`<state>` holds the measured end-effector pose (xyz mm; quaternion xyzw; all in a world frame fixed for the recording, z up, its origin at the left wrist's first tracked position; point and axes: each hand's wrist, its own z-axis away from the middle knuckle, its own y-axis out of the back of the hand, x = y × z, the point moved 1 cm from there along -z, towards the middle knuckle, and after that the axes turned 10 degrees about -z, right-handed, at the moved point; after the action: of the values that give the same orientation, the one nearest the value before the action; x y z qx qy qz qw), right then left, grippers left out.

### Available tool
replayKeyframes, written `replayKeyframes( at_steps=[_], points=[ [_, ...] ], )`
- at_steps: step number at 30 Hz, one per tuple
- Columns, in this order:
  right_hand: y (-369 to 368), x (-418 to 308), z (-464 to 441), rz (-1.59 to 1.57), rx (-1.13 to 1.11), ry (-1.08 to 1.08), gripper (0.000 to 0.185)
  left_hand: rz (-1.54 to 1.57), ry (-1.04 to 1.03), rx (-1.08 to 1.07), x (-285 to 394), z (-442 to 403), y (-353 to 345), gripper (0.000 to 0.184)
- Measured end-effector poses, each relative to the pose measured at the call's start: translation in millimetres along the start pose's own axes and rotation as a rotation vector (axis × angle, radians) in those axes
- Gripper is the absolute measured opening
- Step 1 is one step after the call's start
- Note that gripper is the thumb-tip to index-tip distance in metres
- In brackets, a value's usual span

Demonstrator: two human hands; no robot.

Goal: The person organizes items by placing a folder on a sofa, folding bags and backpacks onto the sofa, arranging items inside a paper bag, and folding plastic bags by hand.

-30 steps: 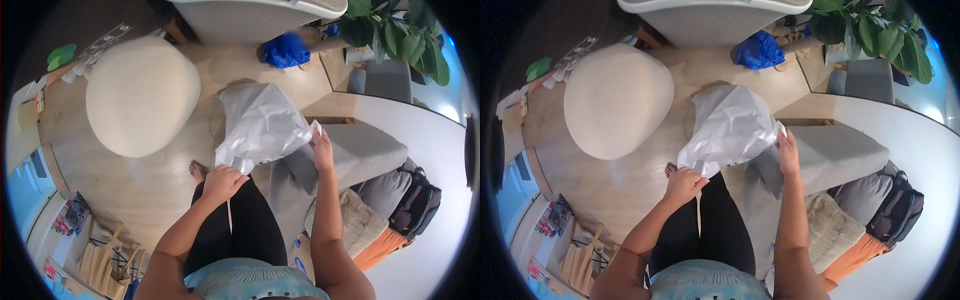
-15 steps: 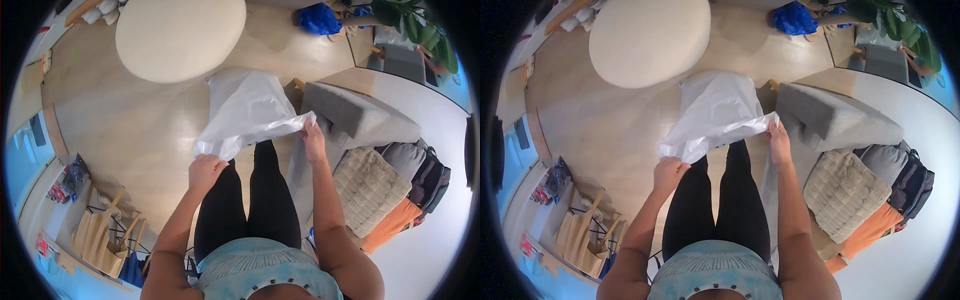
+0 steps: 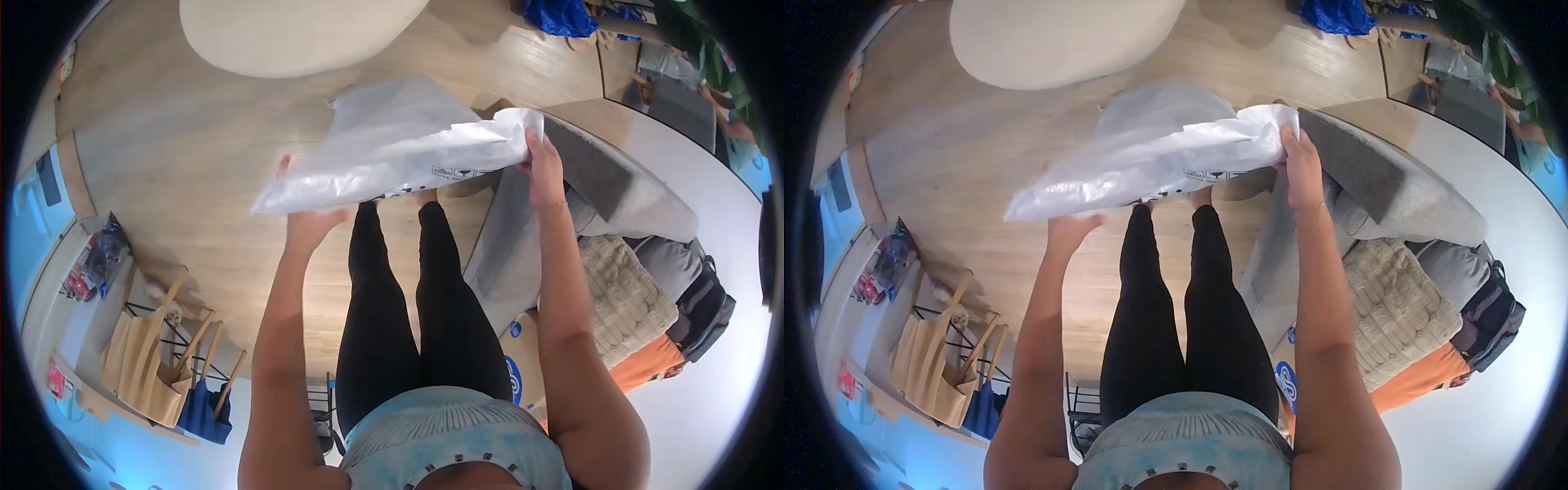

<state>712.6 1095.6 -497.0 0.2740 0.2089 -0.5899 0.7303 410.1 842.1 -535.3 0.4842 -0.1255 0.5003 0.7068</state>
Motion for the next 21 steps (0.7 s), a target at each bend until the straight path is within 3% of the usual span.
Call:
replayKeyframes(
  at_steps=[4, 6, 7, 9, 10, 11, 13, 15, 19, 21],
  points=[
    [-3, -8, -15, 0.174, -0.083, -0.003, 0.034, -0.016, -0.141, 0.001, 36, -69, -18, 0.073],
    [-1, -3, -19, 0.059, -0.117, 0.000, 0.038, 0.310, 0.192, -0.240, 47, -87, -16, 0.059],
    [-1, 4, -16, 0.061, -0.115, -0.012, 0.038, 0.311, 0.201, -0.247, 45, -89, -20, 0.059],
    [-2, 10, -6, -0.012, 0.082, 0.364, 0.043, 0.497, 0.319, -0.108, 44, -91, -23, 0.054],
    [0, 20, -2, 0.369, 0.258, 0.698, 0.056, 0.498, 0.320, -0.104, 39, -92, -27, 0.054],
    [6, 29, 1, 0.368, 0.255, 0.700, 0.056, 0.641, 0.429, -0.112, 34, -92, -31, 0.054],
    [2, 36, 29, 0.452, 0.159, 1.002, 0.076, 0.783, 0.535, -0.116, 31, -94, -33, 0.055],
    [-3, 46, 52, 0.732, -0.031, 1.100, 0.082, 0.895, 0.692, -0.242, 33, -94, -35, 0.052],
    [-9, 66, 73, 0.627, -0.206, 1.025, 0.083, 0.987, 0.763, -0.345, 11, -97, -43, 0.044],
    [-5, 75, 78, 0.164, 0.098, 0.729, 0.081, 1.034, 0.761, -0.355, 6, -97, -44, 0.043]
  ],
)
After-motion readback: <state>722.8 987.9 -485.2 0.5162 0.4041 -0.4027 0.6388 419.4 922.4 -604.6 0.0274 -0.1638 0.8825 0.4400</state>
